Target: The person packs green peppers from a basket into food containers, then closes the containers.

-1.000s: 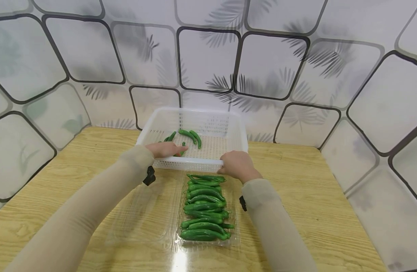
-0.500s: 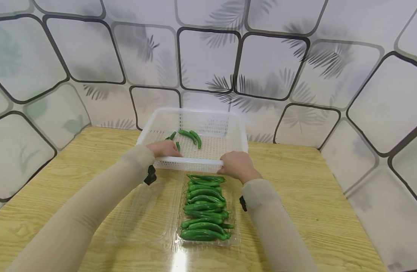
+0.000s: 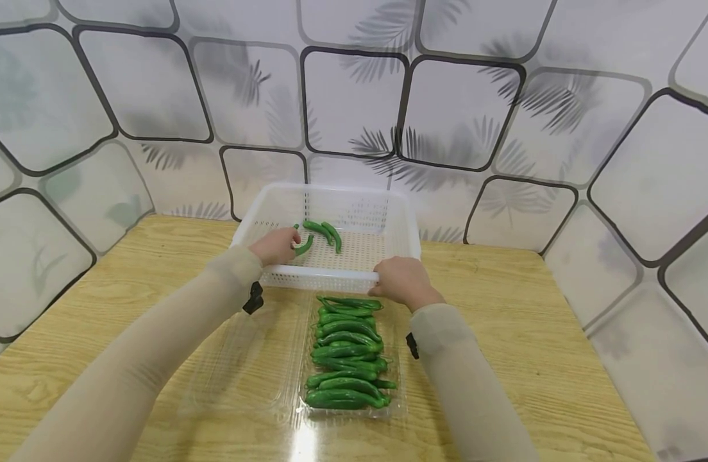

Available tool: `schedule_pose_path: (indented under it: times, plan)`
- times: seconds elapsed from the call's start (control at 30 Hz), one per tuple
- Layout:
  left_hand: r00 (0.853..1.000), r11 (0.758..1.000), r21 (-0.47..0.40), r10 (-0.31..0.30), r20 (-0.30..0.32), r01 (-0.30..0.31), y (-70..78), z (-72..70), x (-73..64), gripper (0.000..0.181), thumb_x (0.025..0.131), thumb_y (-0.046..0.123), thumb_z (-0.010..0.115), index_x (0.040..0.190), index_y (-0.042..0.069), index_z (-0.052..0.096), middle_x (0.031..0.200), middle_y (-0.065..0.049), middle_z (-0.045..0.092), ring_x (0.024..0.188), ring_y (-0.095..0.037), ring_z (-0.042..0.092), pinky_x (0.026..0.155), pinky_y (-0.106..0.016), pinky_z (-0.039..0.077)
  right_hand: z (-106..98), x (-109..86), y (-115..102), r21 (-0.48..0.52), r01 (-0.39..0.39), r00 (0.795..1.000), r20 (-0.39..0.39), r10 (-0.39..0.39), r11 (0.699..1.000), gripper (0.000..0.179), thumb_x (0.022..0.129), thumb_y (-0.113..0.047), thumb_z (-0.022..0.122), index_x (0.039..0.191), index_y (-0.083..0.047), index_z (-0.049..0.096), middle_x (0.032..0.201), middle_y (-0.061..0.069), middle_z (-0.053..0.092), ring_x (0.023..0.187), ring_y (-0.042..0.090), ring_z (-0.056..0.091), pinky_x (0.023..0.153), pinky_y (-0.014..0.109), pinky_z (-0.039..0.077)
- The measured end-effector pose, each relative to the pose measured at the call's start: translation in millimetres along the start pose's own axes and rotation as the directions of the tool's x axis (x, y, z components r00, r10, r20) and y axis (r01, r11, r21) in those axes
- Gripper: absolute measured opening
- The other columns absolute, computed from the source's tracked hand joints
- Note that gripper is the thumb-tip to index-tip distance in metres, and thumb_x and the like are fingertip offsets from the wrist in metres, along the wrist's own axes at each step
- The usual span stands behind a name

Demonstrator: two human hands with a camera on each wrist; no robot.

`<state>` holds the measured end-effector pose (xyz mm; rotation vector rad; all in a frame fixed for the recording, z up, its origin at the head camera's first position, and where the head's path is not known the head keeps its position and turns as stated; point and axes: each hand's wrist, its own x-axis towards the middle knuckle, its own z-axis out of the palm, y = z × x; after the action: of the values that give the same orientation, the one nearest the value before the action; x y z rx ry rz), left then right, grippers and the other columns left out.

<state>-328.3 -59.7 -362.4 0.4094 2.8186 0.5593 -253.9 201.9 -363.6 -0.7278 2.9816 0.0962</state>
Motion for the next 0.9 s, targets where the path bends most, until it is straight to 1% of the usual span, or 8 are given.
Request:
schedule_pose_path:
  times: [0.07,0.13,0.3,0.43,0.53,0.63,0.8,0.9]
  plan:
    - [1.0,0.999,-0.026,0.019,-0.017,-0.019,-0.3,-0.5,-1.5,0.035,0.09,-0.001,0.055,0.125,-0.003,0.055,0.126,-0.017,0.054,0.119,-0.03,0.048,0.097,-0.039,0.04,0,0.4,0,0.001,0.003,1.0,0.0,-0.003,1.0,0.028,0.08,-0.045,0.069,0.07,-0.02,0.059,0.064,-0.007,0.056,0.053,0.011,0.05,0.05,0.031,0.04]
    - [0.998,0.998,-0.041,0.045,-0.035,-0.046,-1.3,-0.9,-3.3,0.036,0.089,-0.003,0.055,0.126,-0.003,0.056,0.128,-0.017,0.054,0.121,-0.031,0.047,0.099,-0.04,0.039,1,0.5,0,0.003,0.006,1.0,0.001,-0.006,1.0,0.028,0.081,-0.045,0.069,0.07,-0.02,0.059,0.064,-0.008,0.056,0.054,0.011,0.051,0.05,0.031,0.04]
    - [0.993,0.994,-0.056,0.084,-0.081,-0.089,-3.3,-3.0,-8.3,0.037,0.089,-0.004,0.053,0.125,0.0,0.057,0.129,-0.016,0.054,0.121,-0.031,0.047,0.098,-0.041,0.039,1,0.7,-1,0.004,0.008,1.0,0.006,-0.008,1.0,0.029,0.081,-0.045,0.069,0.07,-0.021,0.058,0.064,-0.008,0.056,0.054,0.011,0.051,0.05,0.031,0.04]
    - [0.986,0.99,-0.041,0.127,-0.104,-0.132,-4.1,-6.5,-12.6,0.038,0.088,-0.005,0.051,0.125,0.0,0.057,0.128,-0.016,0.055,0.11,-0.029,0.054,0.087,-0.037,0.044,1,0.8,-1,0.004,0.006,1.0,0.006,-0.006,1.0,0.029,0.081,-0.045,0.069,0.069,-0.021,0.058,0.063,-0.008,0.055,0.054,0.011,0.05,0.05,0.031,0.04]
    - [0.98,0.985,-0.038,0.161,-0.114,-0.167,-4.5,-8.5,-16.0,0.038,0.088,-0.005,0.05,0.125,0.0,0.058,0.126,-0.017,0.056,0.093,-0.026,0.056,0.074,-0.033,0.043,0,0.6,0,0.001,0.004,1.0,0.003,-0.004,1.0,0.03,0.081,-0.045,0.069,0.068,-0.02,0.057,0.063,-0.007,0.055,0.054,0.011,0.051,0.05,0.031,0.04]
    - [0.972,0.979,-0.028,0.198,-0.124,-0.203,-4.2,-8.9,-20.0,0.036,0.089,-0.004,0.051,0.125,0.0,0.058,0.124,-0.018,0.057,0.079,-0.023,0.053,0.067,-0.029,0.042,0,0.5,0,-0.004,0.003,1.0,-0.001,-0.003,1.0,0.029,0.081,-0.045,0.069,0.069,-0.02,0.058,0.064,-0.007,0.056,0.054,0.011,0.051,0.051,0.031,0.041]
    - [0.954,0.963,0.019,0.267,-0.135,-0.267,-1.5,-7.4,-29.4,0.034,0.092,-0.002,0.049,0.125,0.001,0.058,0.121,-0.016,0.059,0.066,-0.02,0.049,0.064,-0.029,0.041,0,0.0,0,-0.013,0.01,1.0,-0.009,-0.01,1.0,0.029,0.081,-0.045,0.069,0.069,-0.02,0.058,0.064,-0.007,0.056,0.054,0.011,0.051,0.051,0.031,0.041]
    - [0.938,0.95,0.04,0.312,-0.15,-0.309,1.3,-6.3,-35.5,0.033,0.094,0.0,0.047,0.126,0.002,0.058,0.12,-0.016,0.06,0.071,-0.019,0.054,0.065,-0.03,0.041,0,-0.2,0,-0.014,0.012,1.0,-0.011,-0.012,1.0,0.029,0.081,-0.044,0.07,0.069,-0.02,0.058,0.063,-0.007,0.055,0.054,0.011,0.051,0.05,0.031,0.04]
